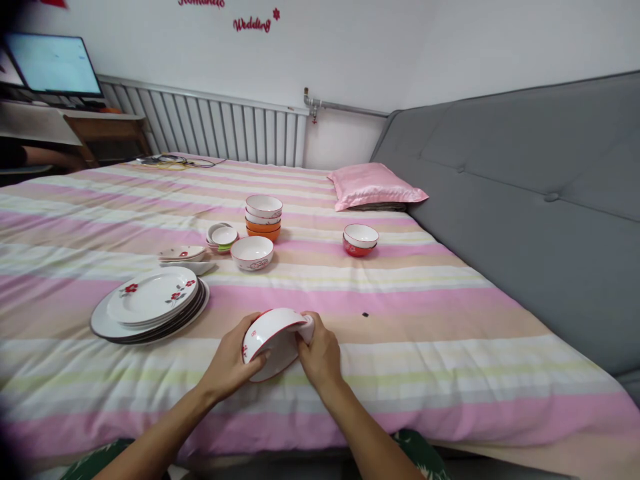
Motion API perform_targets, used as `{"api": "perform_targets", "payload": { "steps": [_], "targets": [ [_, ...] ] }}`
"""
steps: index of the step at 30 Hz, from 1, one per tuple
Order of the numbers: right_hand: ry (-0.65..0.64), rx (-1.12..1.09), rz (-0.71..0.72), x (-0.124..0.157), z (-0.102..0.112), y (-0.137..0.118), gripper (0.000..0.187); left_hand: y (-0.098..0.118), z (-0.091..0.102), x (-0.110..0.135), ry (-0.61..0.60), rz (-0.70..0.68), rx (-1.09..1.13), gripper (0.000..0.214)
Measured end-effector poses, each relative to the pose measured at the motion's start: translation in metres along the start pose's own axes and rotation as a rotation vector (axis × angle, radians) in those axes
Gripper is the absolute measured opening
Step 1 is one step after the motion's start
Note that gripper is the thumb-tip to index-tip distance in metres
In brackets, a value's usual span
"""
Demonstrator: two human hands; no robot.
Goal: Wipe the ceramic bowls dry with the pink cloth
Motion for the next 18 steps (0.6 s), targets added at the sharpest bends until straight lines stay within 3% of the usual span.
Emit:
{"api": "perform_targets", "payload": {
  "steps": [6,11,14,18],
  "targets": [
    [-0.005,0.019,0.013,0.0,-0.003,-0.001,0.029,-0.007,0.002,-0.004,0.045,0.118,0.055,0.05],
    [0.027,0.037,0.023,0.002,-0.004,0.0,0.031,-0.022,0.001,-0.009,0.053,0.256,0.227,0.05],
    [0.128,0.006,0.007,0.001,0.001,0.001,0.037,-0.031,0.0,-0.01,0.057,0.357,0.36,0.053],
    [0.28,-0.075,-0.087,-0.002,0.011,0.008,0.039,-0.033,-0.001,-0.009,0.059,0.38,0.44,0.054]
  ]
}}
Point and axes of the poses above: each hand's wrist, its own x-axis away from the middle knuckle, its own z-axis out of the back of the hand, y = z × x, the point moved 4 cm from there along -x, towards the middle knuckle, and after that the axes turned 12 degrees about z, right-handed, at the moved point
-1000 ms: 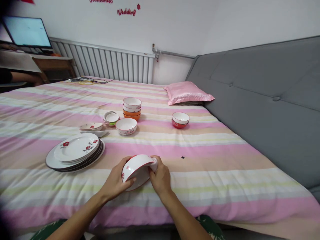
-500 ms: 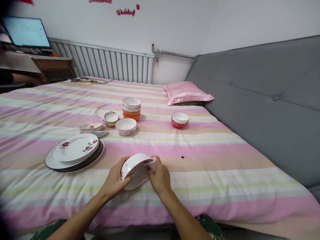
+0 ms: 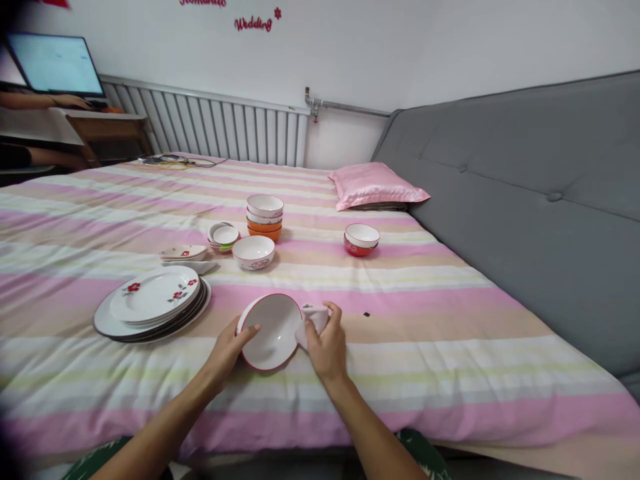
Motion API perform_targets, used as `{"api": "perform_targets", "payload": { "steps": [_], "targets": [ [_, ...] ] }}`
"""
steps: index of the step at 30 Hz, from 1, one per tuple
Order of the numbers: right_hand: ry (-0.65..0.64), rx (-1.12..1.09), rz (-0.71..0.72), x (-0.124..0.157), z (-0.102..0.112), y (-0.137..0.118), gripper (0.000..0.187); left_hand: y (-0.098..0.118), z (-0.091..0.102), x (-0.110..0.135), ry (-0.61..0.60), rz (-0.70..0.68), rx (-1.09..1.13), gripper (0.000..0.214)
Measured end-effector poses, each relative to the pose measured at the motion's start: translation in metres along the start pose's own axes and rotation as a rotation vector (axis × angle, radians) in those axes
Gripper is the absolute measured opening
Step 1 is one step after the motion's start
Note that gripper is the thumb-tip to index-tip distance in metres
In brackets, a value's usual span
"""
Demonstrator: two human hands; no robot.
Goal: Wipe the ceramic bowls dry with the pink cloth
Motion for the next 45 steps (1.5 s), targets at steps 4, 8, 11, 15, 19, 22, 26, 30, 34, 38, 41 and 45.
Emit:
{"api": "perform_targets", "payload": {
  "steps": [4,8,11,15,19,22,26,30,34,38,41,45],
  "targets": [
    [0.039,-0.127,-0.111,-0.004,0.004,0.008,0.03,0.003,0.0,0.003,0.026,-0.011,-0.06,0.055],
    [0.06,-0.142,-0.088,-0.005,0.006,0.006,0.028,0.004,-0.001,0.006,0.028,-0.046,-0.113,0.055],
    [0.095,-0.138,-0.018,-0.005,0.006,-0.003,0.034,0.005,-0.003,0.01,0.039,-0.101,-0.187,0.061],
    [0.185,-0.057,0.196,-0.003,0.006,-0.021,0.038,0.011,-0.008,0.017,0.019,-0.195,-0.273,0.066],
    [0.224,0.068,0.388,0.003,0.002,-0.033,0.035,0.017,-0.011,0.023,-0.004,-0.273,-0.32,0.066],
    [0.228,0.094,0.424,0.007,-0.004,-0.037,0.032,0.017,-0.013,0.023,-0.015,-0.335,-0.346,0.067],
    [0.216,0.084,0.397,0.011,-0.011,-0.038,0.03,0.015,-0.013,0.024,0.014,-0.394,-0.399,0.073],
    [0.15,0.024,0.353,0.017,-0.018,-0.035,0.032,0.012,-0.015,0.025,0.007,-0.429,-0.433,0.078],
    [-0.009,-0.108,0.327,0.026,-0.029,-0.036,0.049,0.012,-0.017,0.025,-0.018,-0.452,-0.431,0.076],
    [-0.103,-0.294,0.265,0.034,-0.038,-0.037,0.056,0.012,-0.018,0.024,-0.019,-0.46,-0.444,0.077],
    [-0.176,-0.377,0.273,0.037,-0.043,-0.039,0.056,0.011,-0.018,0.024,-0.008,-0.455,-0.467,0.079],
    [-0.282,-0.42,0.352,0.036,-0.042,-0.044,0.057,0.008,-0.017,0.023,-0.004,-0.438,-0.465,0.079]
  ]
}}
Point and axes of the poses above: each hand's wrist, its own x-axis away from the middle knuckle, its own z-axis out of the back of the hand, y = z × x, the point moved 4 cm from there along -x, towards the middle knuckle, and after that the axes turned 12 degrees about z, right-handed, at the moved point
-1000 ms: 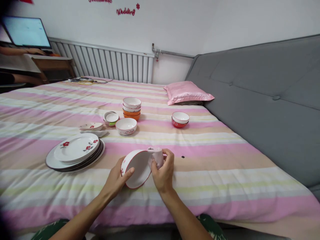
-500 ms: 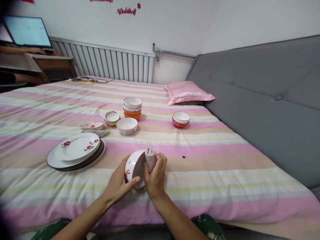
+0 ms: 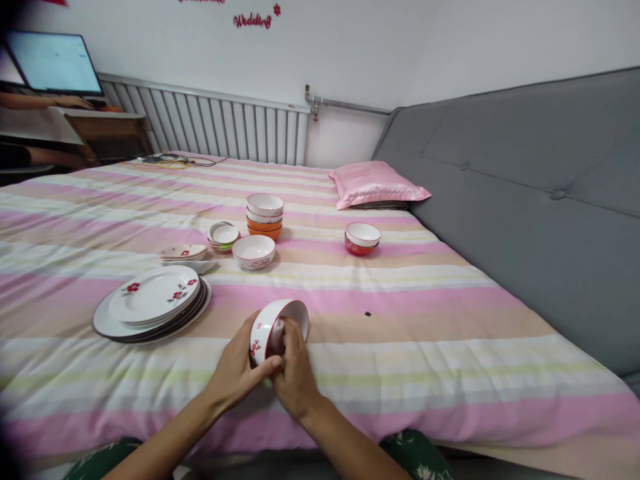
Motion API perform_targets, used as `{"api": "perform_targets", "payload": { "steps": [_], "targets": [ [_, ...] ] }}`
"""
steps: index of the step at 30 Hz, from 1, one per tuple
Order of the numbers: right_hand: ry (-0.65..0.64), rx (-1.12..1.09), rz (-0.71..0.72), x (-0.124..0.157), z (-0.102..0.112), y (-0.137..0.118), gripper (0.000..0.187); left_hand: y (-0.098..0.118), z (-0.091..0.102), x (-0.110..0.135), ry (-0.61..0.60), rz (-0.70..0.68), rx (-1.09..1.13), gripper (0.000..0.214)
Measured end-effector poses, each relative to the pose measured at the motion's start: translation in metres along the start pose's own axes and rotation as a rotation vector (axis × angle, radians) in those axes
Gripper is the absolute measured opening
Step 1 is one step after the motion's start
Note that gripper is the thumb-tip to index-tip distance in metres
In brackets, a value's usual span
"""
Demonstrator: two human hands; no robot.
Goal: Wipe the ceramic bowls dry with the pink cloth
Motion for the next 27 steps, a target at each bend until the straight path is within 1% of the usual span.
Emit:
{"api": "perform_targets", "payload": {
  "steps": [4,8,13,15,20,23,25,27],
  "targets": [
    [-0.097,-0.008,0.063,-0.004,0.007,-0.004,0.052,-0.003,0.0,0.0,-0.005,0.014,-0.001,0.081],
    [-0.192,0.019,0.104,-0.006,0.014,-0.004,0.052,-0.004,0.0,0.001,-0.028,0.005,0.001,0.081],
    [-0.322,0.048,0.146,-0.008,0.018,-0.006,0.05,-0.006,-0.001,0.002,-0.055,-0.018,0.001,0.084],
    [-0.356,0.079,0.176,-0.009,0.019,-0.007,0.047,-0.006,-0.001,0.001,-0.059,-0.025,0.003,0.084],
    [-0.433,0.258,0.272,-0.013,0.024,-0.011,0.033,-0.005,0.0,-0.001,-0.053,-0.023,0.009,0.08],
    [-0.478,0.403,0.324,-0.014,0.029,-0.012,0.021,-0.003,0.0,-0.001,-0.052,-0.018,0.012,0.077],
    [-0.493,0.485,0.355,-0.014,0.034,-0.012,0.016,-0.001,0.002,-0.002,-0.051,-0.014,0.027,0.074],
    [-0.483,0.54,0.379,-0.015,0.04,-0.01,0.014,0.002,0.003,-0.002,-0.053,-0.009,0.051,0.071]
  ]
}}
Point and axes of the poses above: each hand's wrist, its own x-axis away from the middle knuckle, its own z-axis out of the back of the hand, y = z × x, the point moved 4 cm from there along -x, towards the middle knuckle, and after that the axes turned 12 degrees about z, right-handed, at the moved point
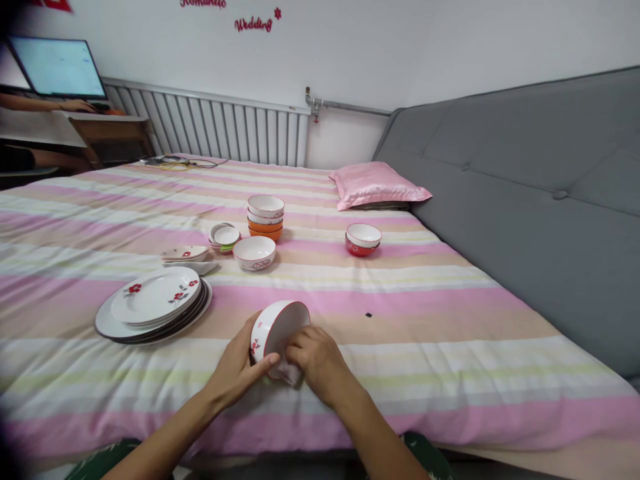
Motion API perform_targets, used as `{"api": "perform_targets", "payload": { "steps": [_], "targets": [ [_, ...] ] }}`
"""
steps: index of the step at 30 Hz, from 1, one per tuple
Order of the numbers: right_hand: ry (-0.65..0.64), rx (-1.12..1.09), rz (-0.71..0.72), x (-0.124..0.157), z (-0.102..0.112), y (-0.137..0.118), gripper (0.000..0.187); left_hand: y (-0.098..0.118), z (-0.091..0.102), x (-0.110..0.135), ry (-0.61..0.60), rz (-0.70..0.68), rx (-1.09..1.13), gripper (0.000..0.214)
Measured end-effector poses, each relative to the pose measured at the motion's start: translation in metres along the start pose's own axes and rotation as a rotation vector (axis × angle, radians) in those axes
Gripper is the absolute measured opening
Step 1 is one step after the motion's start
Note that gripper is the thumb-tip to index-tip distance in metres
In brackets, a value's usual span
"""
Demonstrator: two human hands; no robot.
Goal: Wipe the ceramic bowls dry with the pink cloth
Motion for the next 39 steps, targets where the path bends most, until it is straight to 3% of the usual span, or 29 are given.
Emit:
{"api": "perform_targets", "payload": {
  "steps": [5,10,19,28,39],
  "targets": [
    [0.183,0.112,0.02,0.002,0.017,0.006,0.023,0.002,0.002,-0.002,-0.003,0.008,0.052,0.066],
    [0.373,0.211,0.029,0.007,0.024,0.001,0.042,-0.002,-0.002,-0.001,0.019,-0.037,-0.041,0.073],
    [0.491,0.28,-0.014,-0.003,0.006,-0.002,0.029,0.001,-0.005,0.005,0.036,-0.096,-0.172,0.084],
    [0.382,0.369,-0.216,-0.003,-0.019,0.007,0.027,0.002,-0.007,0.008,0.048,-0.049,-0.216,0.086],
    [0.162,0.09,-0.373,0.004,-0.028,0.009,0.036,0.001,-0.006,0.005,0.058,-0.048,-0.192,0.08]
  ]
}}
Point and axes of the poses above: each hand's wrist, its own x-axis away from the middle knuckle, its own z-axis out of the back of the hand, y = z × x, the point moved 4 cm from there along -x, towards the middle knuckle, and after that the axes turned 12 degrees about z, right-handed, at the moved point
